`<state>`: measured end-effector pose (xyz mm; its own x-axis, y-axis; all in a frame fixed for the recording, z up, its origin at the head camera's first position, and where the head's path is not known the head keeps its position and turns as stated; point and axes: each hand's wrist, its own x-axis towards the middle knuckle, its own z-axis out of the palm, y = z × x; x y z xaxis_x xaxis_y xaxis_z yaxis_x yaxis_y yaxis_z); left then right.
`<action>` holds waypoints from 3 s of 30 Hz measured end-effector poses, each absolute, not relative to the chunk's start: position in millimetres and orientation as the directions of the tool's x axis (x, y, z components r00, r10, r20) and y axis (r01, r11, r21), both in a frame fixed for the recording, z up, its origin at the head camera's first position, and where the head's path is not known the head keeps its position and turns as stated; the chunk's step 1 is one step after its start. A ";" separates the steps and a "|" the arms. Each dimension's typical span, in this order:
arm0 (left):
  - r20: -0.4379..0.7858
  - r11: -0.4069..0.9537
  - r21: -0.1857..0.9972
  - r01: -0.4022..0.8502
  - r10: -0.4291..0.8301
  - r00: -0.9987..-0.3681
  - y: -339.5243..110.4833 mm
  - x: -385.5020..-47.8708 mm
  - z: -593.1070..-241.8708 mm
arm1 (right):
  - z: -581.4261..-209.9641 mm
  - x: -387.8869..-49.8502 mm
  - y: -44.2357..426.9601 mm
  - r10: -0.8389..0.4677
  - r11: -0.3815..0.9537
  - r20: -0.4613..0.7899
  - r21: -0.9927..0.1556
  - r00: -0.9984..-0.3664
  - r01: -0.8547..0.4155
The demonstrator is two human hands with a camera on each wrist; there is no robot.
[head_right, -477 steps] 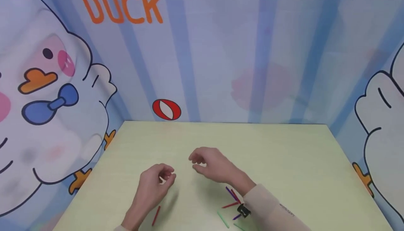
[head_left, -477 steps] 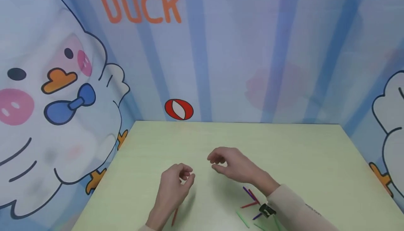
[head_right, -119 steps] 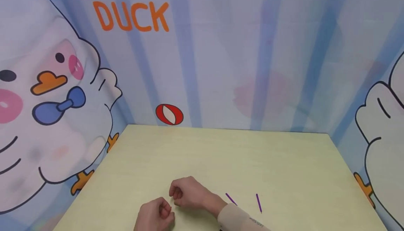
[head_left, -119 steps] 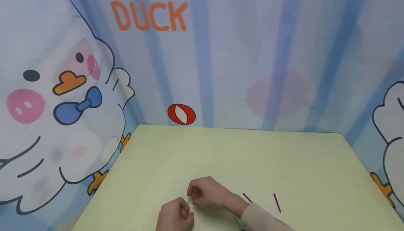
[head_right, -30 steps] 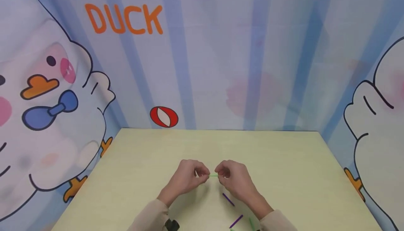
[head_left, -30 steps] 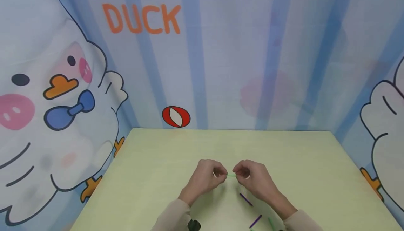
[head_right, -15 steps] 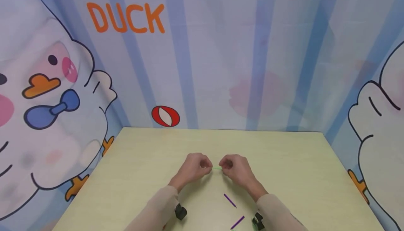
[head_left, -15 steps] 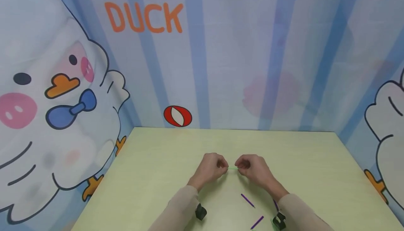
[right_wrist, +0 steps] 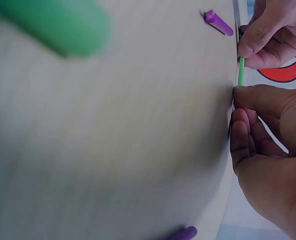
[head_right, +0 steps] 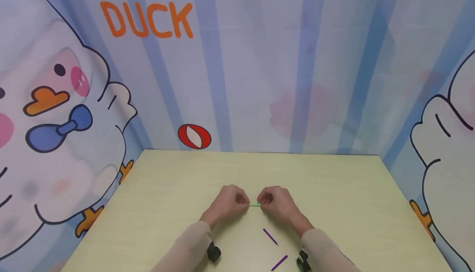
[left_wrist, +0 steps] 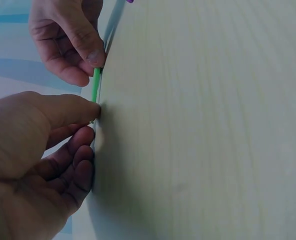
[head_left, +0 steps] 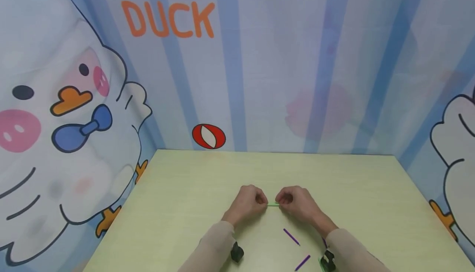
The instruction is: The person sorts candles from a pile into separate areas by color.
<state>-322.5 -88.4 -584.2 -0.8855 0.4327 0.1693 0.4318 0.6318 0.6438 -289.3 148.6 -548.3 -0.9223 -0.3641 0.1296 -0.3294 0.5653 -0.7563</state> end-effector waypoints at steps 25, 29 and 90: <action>0.128 0.637 0.663 0.394 0.422 -0.898 -72.3 -265.5 -513.3 | -514.1 -251.8 186.3 -0.307 0.552 0.136 -0.781 -0.942 -0.293; 0.139 0.612 0.675 0.413 0.444 -0.885 -66.7 -249.5 -505.7 | -507.0 -233.3 199.2 -0.301 0.522 0.127 -0.808 -0.945 -0.274; 0.025 0.684 0.563 0.463 0.546 -0.837 -9.3 -167.3 -539.6 | -552.8 -163.1 220.2 -0.529 0.461 0.051 -0.821 -0.847 -0.338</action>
<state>-167.3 -9.3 -539.6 -0.8372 0.5464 0.0246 0.4632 0.6843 0.5632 -163.1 220.2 -552.8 -0.8471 -0.5290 0.0515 -0.3376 0.4608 -0.8208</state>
